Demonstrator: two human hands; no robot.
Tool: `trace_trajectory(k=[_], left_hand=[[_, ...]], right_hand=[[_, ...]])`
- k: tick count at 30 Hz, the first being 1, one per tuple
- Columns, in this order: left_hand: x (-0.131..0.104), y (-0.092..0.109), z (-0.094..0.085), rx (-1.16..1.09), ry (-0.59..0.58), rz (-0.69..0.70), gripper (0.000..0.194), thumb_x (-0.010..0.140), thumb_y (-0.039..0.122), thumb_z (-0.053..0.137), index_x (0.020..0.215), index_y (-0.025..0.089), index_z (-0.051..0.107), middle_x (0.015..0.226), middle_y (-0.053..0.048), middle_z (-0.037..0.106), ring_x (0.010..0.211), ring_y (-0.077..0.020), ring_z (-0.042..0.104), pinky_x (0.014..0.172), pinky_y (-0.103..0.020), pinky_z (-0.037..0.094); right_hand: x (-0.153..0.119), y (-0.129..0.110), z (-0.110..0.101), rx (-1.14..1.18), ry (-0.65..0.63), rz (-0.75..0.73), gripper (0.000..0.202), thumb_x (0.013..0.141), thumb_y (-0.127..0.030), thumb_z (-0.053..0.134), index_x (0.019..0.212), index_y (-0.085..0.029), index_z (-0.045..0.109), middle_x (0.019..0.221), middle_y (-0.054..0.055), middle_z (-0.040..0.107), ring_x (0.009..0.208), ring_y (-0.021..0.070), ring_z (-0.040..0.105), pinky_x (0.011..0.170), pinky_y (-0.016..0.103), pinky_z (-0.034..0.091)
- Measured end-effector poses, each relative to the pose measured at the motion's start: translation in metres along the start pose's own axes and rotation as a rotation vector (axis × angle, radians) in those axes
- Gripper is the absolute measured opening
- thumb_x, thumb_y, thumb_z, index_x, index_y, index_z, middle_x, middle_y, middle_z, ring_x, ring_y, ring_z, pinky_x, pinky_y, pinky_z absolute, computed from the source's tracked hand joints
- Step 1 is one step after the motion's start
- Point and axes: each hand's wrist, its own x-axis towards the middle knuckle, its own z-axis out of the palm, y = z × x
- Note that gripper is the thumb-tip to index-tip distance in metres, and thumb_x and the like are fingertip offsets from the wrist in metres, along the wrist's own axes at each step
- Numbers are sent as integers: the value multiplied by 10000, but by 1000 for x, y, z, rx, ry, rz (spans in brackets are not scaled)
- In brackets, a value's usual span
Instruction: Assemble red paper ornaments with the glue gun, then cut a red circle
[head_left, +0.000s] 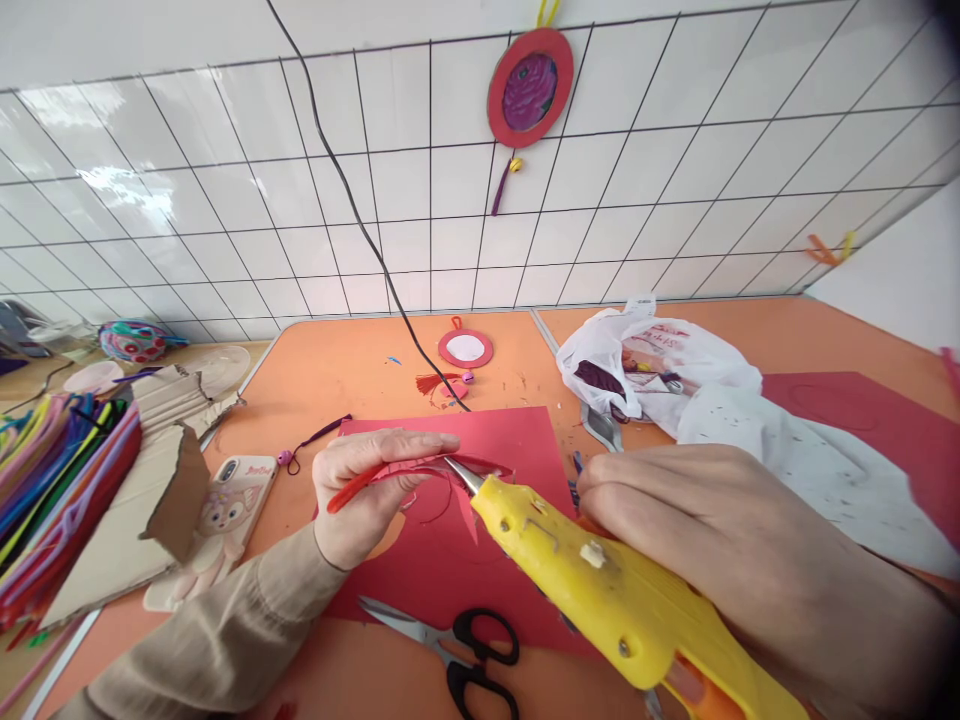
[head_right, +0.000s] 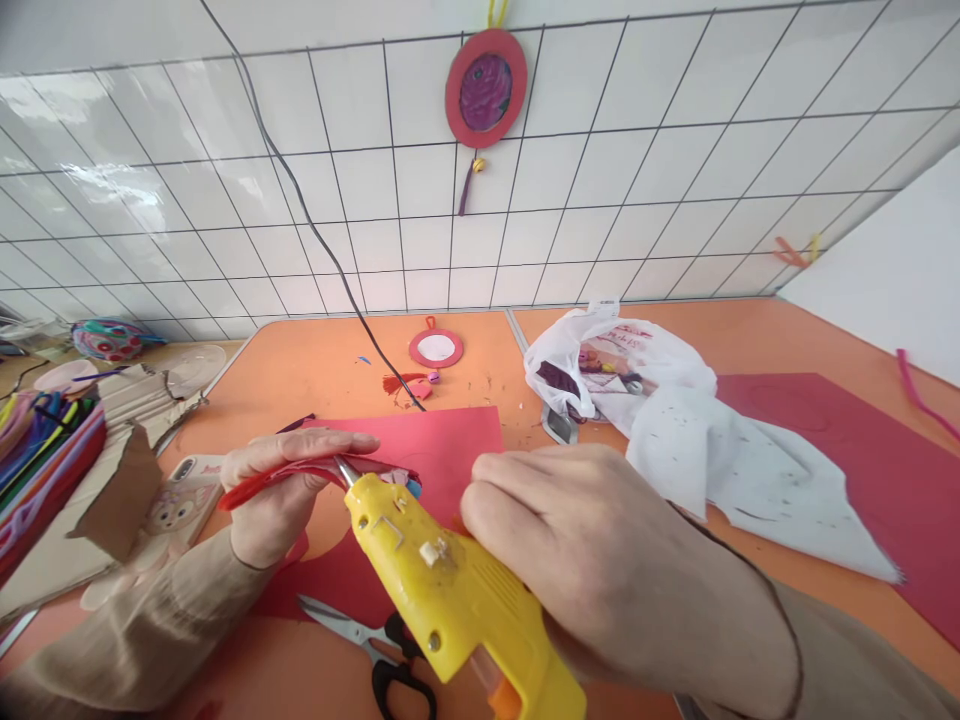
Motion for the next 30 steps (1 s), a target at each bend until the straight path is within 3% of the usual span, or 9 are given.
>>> trace_trajectory(k=[4, 11, 22, 30], left_hand=[[3, 3, 0, 50, 8, 8, 186, 856, 186, 740, 1006, 265, 817, 938, -46, 824, 796, -232, 793, 724, -293, 659], [6, 7, 1, 46, 47, 6, 137, 841, 267, 763, 965, 282, 819, 893, -46, 820, 767, -279, 796, 676, -369, 681], [4, 9, 2, 53, 7, -20, 153, 871, 287, 729, 995, 279, 818, 890, -50, 824, 724, -270, 792, 626, -336, 666], [5, 10, 3, 87, 56, -44, 107, 842, 249, 759, 927, 253, 824, 882, -54, 822, 728, -290, 793, 660, -386, 682]], right_hand=[[1, 1, -6, 24, -72, -32, 378, 1029, -386, 354, 711, -206, 449, 638, -8, 444, 550, 136, 369, 494, 335, 233], [1, 4, -8, 32, -86, -32, 367, 1015, -415, 357, 705, -219, 384, 641, -14, 427, 553, 137, 372, 506, 328, 213], [0, 3, -6, -4, -107, -55, 246, 974, -211, 391, 728, -206, 406, 659, -20, 449, 554, 125, 382, 513, 315, 207], [0, 4, -4, 8, -58, -40, 330, 996, -298, 384, 679, -206, 379, 618, -25, 418, 535, 116, 366, 509, 312, 179]])
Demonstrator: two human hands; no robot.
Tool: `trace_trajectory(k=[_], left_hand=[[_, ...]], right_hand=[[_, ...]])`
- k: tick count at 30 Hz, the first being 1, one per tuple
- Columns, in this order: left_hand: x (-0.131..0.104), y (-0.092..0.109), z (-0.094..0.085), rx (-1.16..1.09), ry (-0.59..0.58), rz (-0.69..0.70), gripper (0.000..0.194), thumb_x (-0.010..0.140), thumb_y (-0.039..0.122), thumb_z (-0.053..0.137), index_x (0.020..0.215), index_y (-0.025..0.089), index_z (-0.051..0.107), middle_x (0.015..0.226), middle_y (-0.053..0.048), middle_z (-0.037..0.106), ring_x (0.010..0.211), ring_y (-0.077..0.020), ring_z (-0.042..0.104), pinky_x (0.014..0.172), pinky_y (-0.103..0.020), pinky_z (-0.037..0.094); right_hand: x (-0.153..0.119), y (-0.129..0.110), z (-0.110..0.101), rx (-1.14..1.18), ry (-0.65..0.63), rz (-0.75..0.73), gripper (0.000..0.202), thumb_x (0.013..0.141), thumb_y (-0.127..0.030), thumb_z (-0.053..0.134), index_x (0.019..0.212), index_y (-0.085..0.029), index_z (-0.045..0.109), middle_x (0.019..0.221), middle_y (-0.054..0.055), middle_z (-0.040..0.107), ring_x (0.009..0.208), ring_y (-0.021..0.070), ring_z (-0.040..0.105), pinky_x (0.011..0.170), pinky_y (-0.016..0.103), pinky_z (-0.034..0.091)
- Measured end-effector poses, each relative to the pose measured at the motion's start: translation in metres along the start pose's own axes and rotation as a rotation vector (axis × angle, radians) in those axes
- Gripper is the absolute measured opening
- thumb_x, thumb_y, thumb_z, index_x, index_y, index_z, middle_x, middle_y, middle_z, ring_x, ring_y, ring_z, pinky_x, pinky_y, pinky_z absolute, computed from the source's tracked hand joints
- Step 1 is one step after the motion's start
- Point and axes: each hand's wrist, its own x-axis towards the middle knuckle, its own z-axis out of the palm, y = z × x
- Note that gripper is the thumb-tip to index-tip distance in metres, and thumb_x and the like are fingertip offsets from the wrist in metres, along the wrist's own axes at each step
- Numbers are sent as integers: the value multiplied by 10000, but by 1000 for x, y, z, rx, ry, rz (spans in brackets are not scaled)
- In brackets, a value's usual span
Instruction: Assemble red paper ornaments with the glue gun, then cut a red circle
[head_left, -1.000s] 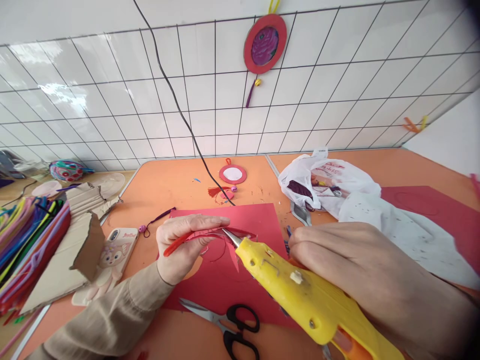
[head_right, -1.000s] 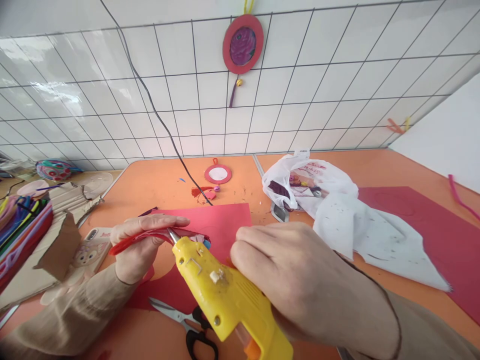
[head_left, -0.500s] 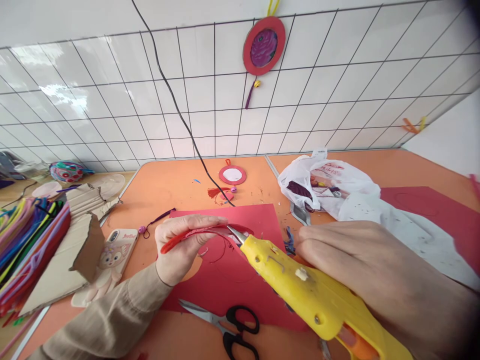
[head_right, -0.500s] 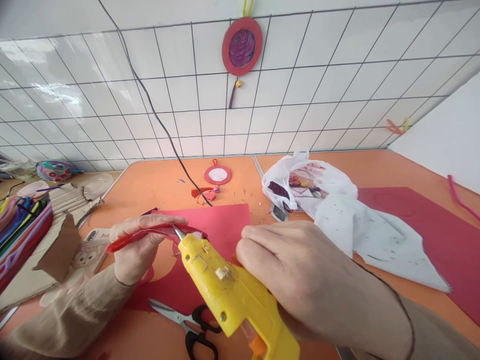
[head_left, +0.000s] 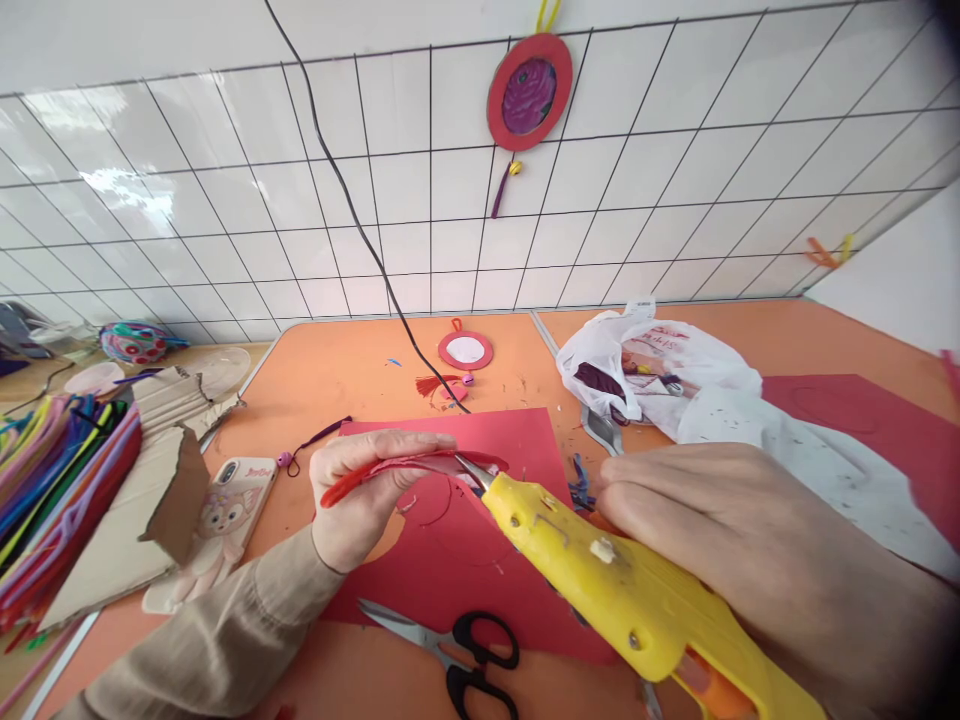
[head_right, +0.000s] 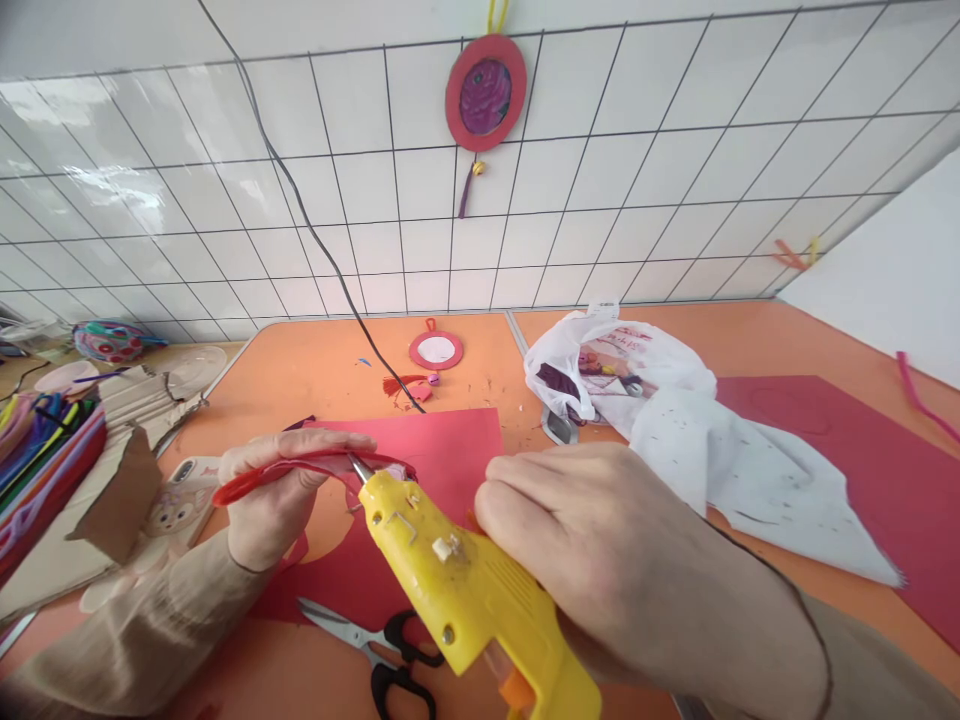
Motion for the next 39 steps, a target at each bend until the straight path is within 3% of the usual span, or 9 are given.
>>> trace_trajectory(k=[6, 12, 17, 21, 27, 33, 39], left_hand=[[-3, -5, -2, -70, -30, 11, 142, 867, 270, 732, 974, 232, 816, 919, -76, 822, 725, -282, 792, 636, -359, 670], [-5, -9, -5, -46, -29, 38, 172, 900, 305, 691, 1022, 261, 805, 951, -69, 822, 811, -284, 793, 716, -378, 667], [-1, -6, -4, -36, -15, 44, 210, 889, 373, 694, 984, 226, 811, 930, -91, 819, 799, -303, 791, 706, -416, 676], [-1, -8, -4, -7, 19, 22, 151, 871, 329, 726, 951, 243, 819, 912, -75, 821, 785, -287, 793, 711, -390, 674], [-3, -7, -5, 38, 56, -15, 137, 843, 340, 759, 925, 255, 829, 895, -52, 823, 774, -263, 793, 702, -347, 666], [-6, -7, -6, -54, -19, -4, 140, 875, 251, 729, 982, 246, 819, 925, -53, 825, 812, -233, 791, 725, -297, 656], [-9, -10, -9, -96, -55, -8, 153, 880, 264, 721, 1000, 248, 815, 942, -68, 823, 732, -230, 783, 542, -259, 627]], right_hand=[[-1, -2, 1, 9, -11, 11, 383, 1020, -405, 341, 718, -197, 453, 648, -9, 438, 554, 134, 357, 520, 331, 160], [-2, -3, -2, 15, -90, -9, 327, 1003, -293, 325, 707, -200, 428, 648, -16, 432, 544, 133, 355, 522, 332, 134], [-4, -2, -3, 29, -80, -30, 446, 1022, -496, 282, 714, -203, 419, 643, -22, 419, 532, 129, 354, 511, 329, 142], [-5, -2, -3, -2, -98, -18, 365, 991, -431, 387, 698, -215, 375, 634, -20, 422, 530, 130, 370, 511, 339, 133], [-2, -3, -2, -10, -71, 1, 329, 996, -333, 343, 700, -209, 413, 628, -15, 430, 528, 134, 359, 506, 339, 166], [2, -5, -4, 3, -74, -7, 328, 1000, -335, 339, 733, -199, 474, 660, -6, 451, 549, 149, 357, 505, 340, 162], [2, -5, -2, -23, -42, -4, 205, 922, -196, 400, 722, -206, 447, 648, -14, 422, 537, 143, 352, 510, 342, 140]])
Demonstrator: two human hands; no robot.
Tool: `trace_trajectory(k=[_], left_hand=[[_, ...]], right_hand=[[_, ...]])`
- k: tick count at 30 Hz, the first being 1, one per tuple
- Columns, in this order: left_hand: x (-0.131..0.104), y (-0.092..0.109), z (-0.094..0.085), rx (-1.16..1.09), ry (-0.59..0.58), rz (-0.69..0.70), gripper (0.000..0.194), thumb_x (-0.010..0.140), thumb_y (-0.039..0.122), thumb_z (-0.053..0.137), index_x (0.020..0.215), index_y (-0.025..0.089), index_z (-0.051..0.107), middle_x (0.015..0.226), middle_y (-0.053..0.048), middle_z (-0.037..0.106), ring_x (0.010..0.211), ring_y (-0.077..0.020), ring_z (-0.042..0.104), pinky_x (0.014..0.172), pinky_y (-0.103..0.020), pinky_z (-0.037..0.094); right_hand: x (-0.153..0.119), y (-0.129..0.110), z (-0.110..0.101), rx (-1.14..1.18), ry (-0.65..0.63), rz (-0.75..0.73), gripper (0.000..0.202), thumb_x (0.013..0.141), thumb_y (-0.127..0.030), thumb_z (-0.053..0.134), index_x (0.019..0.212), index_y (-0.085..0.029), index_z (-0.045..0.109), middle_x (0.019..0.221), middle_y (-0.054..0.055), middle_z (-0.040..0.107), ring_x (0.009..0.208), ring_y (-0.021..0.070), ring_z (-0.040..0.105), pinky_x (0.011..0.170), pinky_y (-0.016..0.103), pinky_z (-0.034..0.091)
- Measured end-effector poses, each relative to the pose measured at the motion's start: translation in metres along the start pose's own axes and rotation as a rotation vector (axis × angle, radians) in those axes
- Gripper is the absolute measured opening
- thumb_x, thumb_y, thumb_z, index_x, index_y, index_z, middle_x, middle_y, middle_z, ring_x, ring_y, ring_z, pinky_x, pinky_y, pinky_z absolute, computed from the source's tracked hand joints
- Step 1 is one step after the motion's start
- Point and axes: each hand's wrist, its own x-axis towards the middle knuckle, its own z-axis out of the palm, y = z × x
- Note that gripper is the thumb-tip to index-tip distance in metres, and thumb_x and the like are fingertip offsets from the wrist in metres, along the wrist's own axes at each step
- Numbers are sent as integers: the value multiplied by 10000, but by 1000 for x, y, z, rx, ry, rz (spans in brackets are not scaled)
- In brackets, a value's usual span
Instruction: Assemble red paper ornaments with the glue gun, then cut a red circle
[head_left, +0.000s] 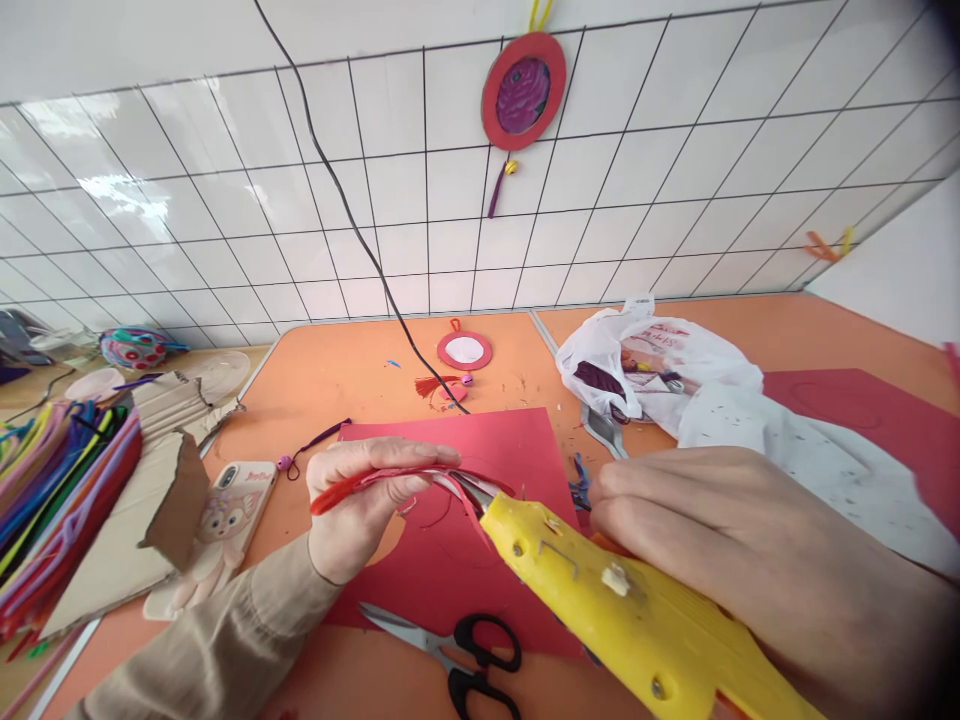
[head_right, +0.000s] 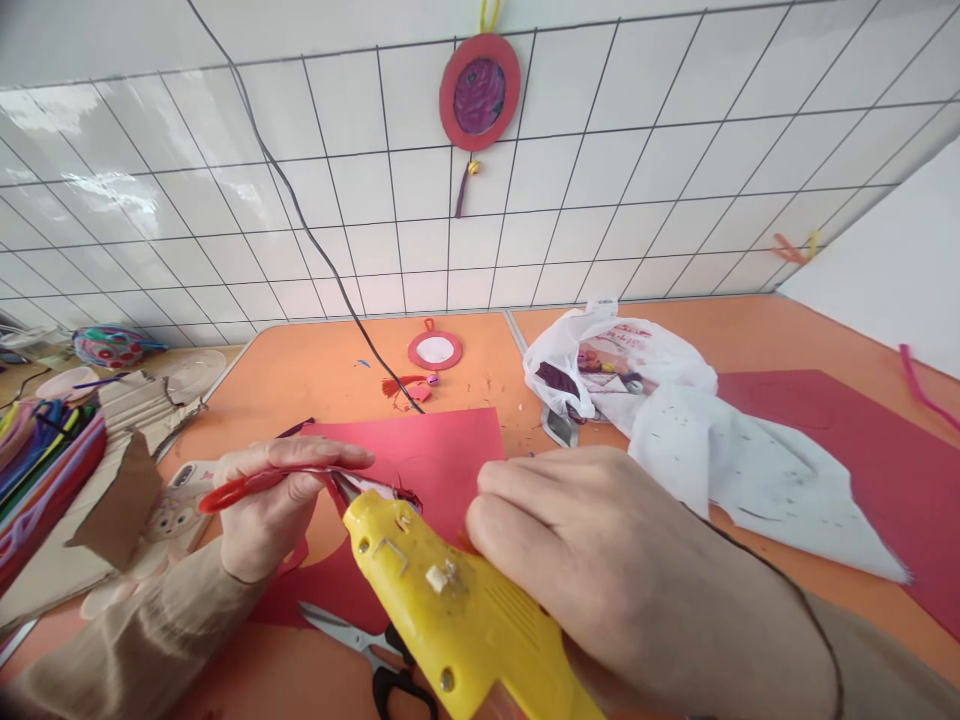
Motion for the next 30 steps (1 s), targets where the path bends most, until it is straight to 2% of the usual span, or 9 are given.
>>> trace_trajectory(k=[4, 11, 17, 20, 24, 30], left_hand=[[0, 1, 0, 19, 6, 2, 154, 882, 261, 717, 988, 215, 819, 925, -93, 822, 709, -235, 778, 510, -261, 618], [2, 5, 1, 107, 18, -22, 166, 866, 327, 734, 972, 244, 830, 838, -76, 822, 561, -206, 735, 463, -267, 587], [-2, 1, -1, 72, 58, -64, 177, 858, 377, 738, 944, 257, 835, 859, -74, 824, 609, -200, 737, 545, -279, 607], [0, 3, 2, 72, 77, -70, 172, 844, 385, 753, 916, 255, 839, 843, -75, 823, 587, -196, 730, 531, -275, 602], [2, 6, 3, 86, 94, -63, 154, 809, 384, 788, 874, 255, 841, 830, -71, 823, 656, -225, 764, 571, -279, 619], [-2, -1, -1, 52, 91, -115, 185, 822, 393, 773, 912, 245, 839, 842, -83, 823, 612, -215, 743, 542, -288, 604]], right_hand=[[0, 0, 1, -20, 17, -9, 198, 921, -188, 402, 728, -210, 443, 640, -14, 428, 530, 143, 375, 504, 346, 153], [-2, 0, 3, -39, 82, -5, 188, 869, -141, 426, 696, -213, 435, 619, -14, 453, 515, 142, 408, 480, 335, 205], [-1, -2, 3, -41, 108, 28, 212, 910, -163, 400, 707, -221, 422, 616, -27, 441, 519, 140, 384, 492, 339, 218], [-2, -2, 3, -33, 122, 30, 200, 898, -149, 392, 718, -221, 441, 619, -25, 427, 521, 146, 376, 490, 342, 202], [-4, 0, 4, -30, 113, -2, 162, 875, -161, 419, 730, -220, 460, 627, -16, 447, 516, 153, 388, 474, 343, 194], [-3, 0, 1, -66, 84, 11, 182, 876, -159, 447, 707, -223, 423, 626, -21, 461, 519, 140, 410, 473, 340, 249]])
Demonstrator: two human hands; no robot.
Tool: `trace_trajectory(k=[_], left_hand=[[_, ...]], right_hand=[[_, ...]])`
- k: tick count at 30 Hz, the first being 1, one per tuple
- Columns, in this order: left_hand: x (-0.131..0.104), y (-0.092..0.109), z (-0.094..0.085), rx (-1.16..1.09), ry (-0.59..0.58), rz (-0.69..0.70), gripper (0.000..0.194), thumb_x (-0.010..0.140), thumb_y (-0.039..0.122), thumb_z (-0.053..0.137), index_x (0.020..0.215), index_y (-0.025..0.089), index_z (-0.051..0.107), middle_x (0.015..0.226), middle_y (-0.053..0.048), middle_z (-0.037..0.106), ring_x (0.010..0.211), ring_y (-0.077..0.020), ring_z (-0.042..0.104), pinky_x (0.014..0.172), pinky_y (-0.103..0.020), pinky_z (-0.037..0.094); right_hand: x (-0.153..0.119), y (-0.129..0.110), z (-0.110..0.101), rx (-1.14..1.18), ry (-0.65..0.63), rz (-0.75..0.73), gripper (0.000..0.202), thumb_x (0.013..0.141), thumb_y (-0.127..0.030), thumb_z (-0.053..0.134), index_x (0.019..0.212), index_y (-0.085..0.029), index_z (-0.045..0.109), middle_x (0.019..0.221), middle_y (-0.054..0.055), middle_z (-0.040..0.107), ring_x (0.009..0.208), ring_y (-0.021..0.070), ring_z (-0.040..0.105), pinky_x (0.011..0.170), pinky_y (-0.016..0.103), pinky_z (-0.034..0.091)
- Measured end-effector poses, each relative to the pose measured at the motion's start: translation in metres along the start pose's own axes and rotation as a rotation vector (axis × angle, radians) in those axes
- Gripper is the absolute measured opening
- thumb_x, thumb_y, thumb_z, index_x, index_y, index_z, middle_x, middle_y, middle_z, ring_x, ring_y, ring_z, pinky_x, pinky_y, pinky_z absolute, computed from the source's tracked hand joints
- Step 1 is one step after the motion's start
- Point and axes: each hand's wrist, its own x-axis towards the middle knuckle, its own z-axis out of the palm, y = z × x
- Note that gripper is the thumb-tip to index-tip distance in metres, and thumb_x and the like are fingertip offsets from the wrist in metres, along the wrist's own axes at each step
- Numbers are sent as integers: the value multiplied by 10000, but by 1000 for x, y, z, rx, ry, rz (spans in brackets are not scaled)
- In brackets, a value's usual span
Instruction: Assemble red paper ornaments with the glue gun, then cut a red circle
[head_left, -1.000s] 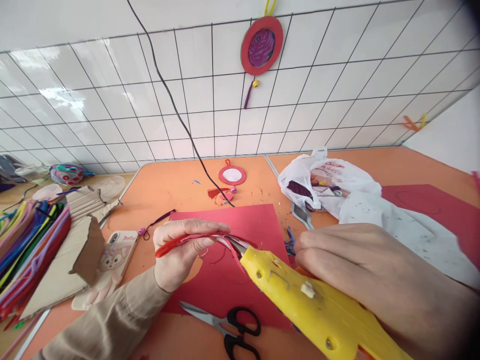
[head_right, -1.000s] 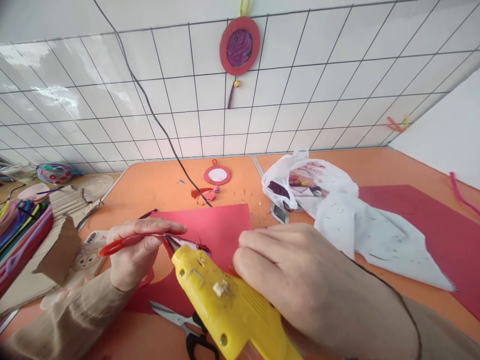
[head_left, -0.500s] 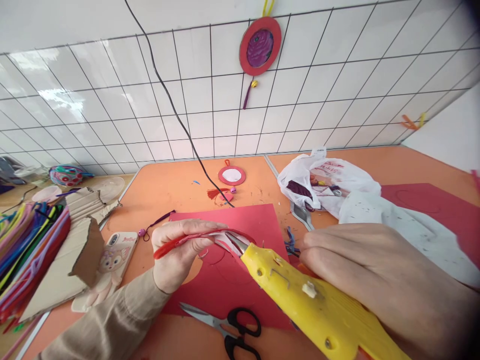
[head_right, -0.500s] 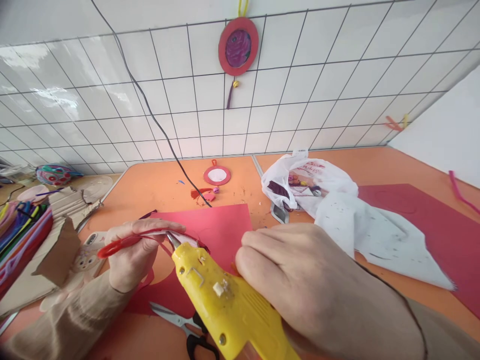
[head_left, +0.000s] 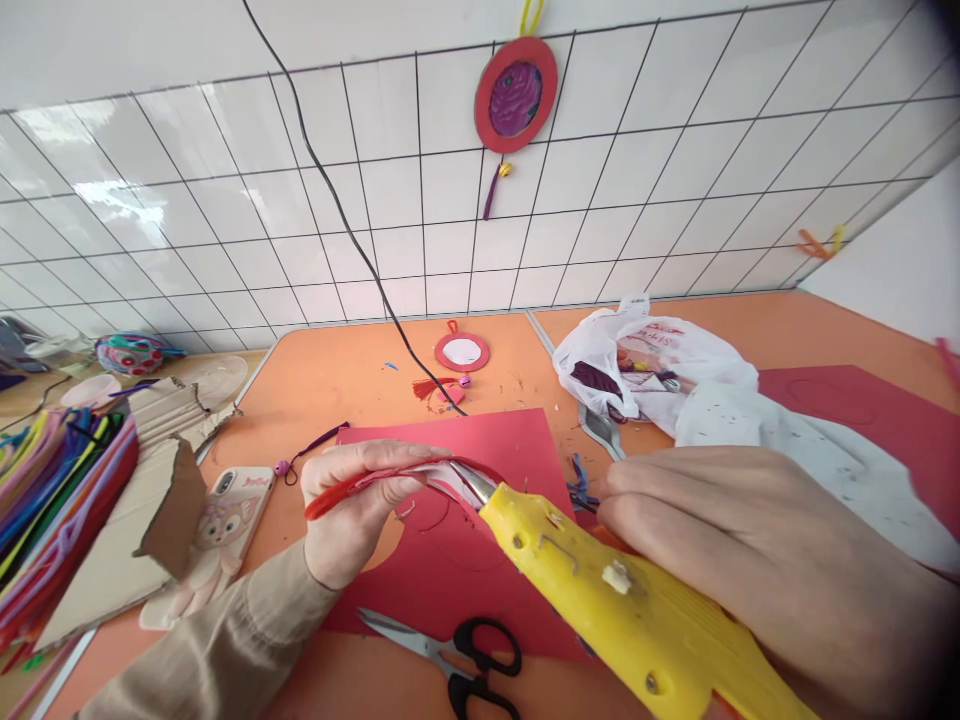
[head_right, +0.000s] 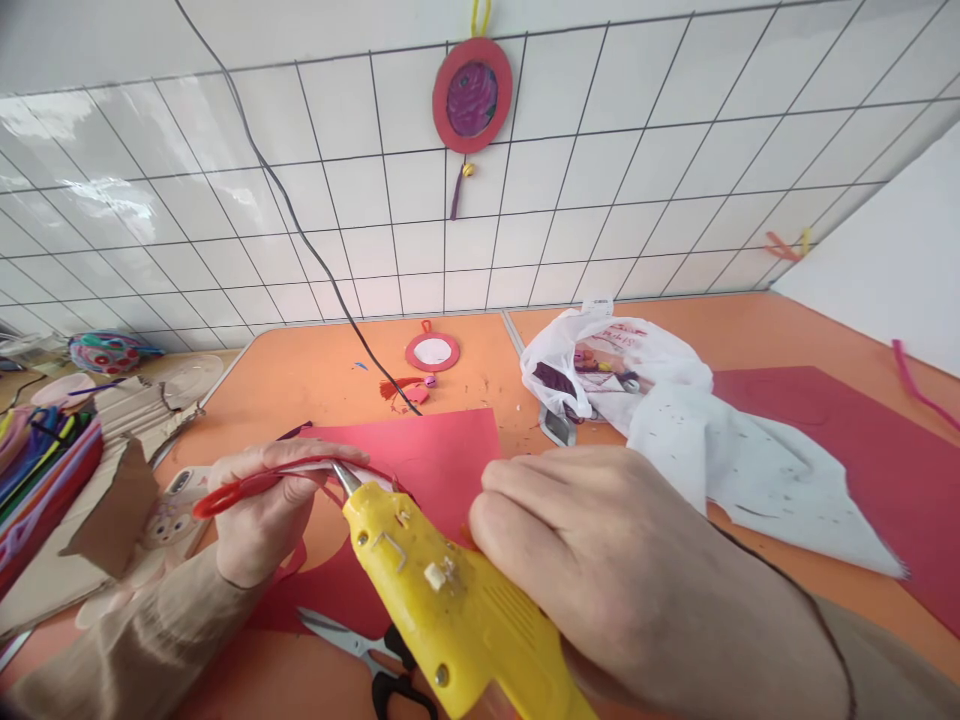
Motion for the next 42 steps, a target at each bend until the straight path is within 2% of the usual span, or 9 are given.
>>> trace_trajectory(k=[10, 20, 26, 30, 34, 42], left_hand=[[2, 2, 2, 0, 9, 69, 134, 809, 353, 794, 895, 260, 837, 837, -49, 825, 678, -203, 772, 624, -253, 630], [2, 1, -1, 23, 2, 89, 143, 822, 330, 782, 907, 225, 829, 870, -73, 824, 747, -253, 787, 687, -332, 661], [2, 0, -3, 51, 23, 47, 134, 814, 352, 784, 905, 267, 833, 846, -66, 823, 729, -269, 781, 676, -370, 660], [1, 0, -3, 58, 47, 15, 144, 803, 376, 789, 881, 265, 834, 841, -77, 821, 726, -288, 777, 695, -416, 661], [2, 4, -2, 98, 58, 31, 131, 792, 378, 799, 867, 276, 835, 821, -71, 819, 707, -286, 776, 658, -411, 662], [4, 4, -2, 118, 83, 49, 108, 800, 372, 794, 858, 291, 838, 811, -63, 819, 708, -275, 781, 642, -371, 656]], right_hand=[[-1, 2, 0, -9, 29, -22, 175, 861, -152, 446, 707, -228, 416, 590, -31, 437, 484, 136, 396, 452, 333, 221], [1, 2, -1, -42, 5, 6, 222, 887, -181, 438, 683, -231, 366, 584, -34, 425, 481, 138, 388, 464, 327, 208], [0, -2, 0, -19, 25, 48, 320, 995, -329, 356, 715, -227, 472, 617, -7, 453, 520, 166, 412, 489, 352, 221], [-1, -2, -2, -9, 5, 47, 352, 1000, -403, 372, 715, -224, 477, 618, -8, 457, 522, 164, 419, 490, 355, 233], [0, 0, -2, -28, -7, 42, 267, 954, -321, 456, 704, -228, 444, 595, -20, 451, 505, 151, 410, 484, 347, 237], [3, 5, -3, -41, 18, -18, 279, 943, -293, 463, 715, -239, 311, 586, -47, 418, 478, 127, 390, 456, 305, 240]])
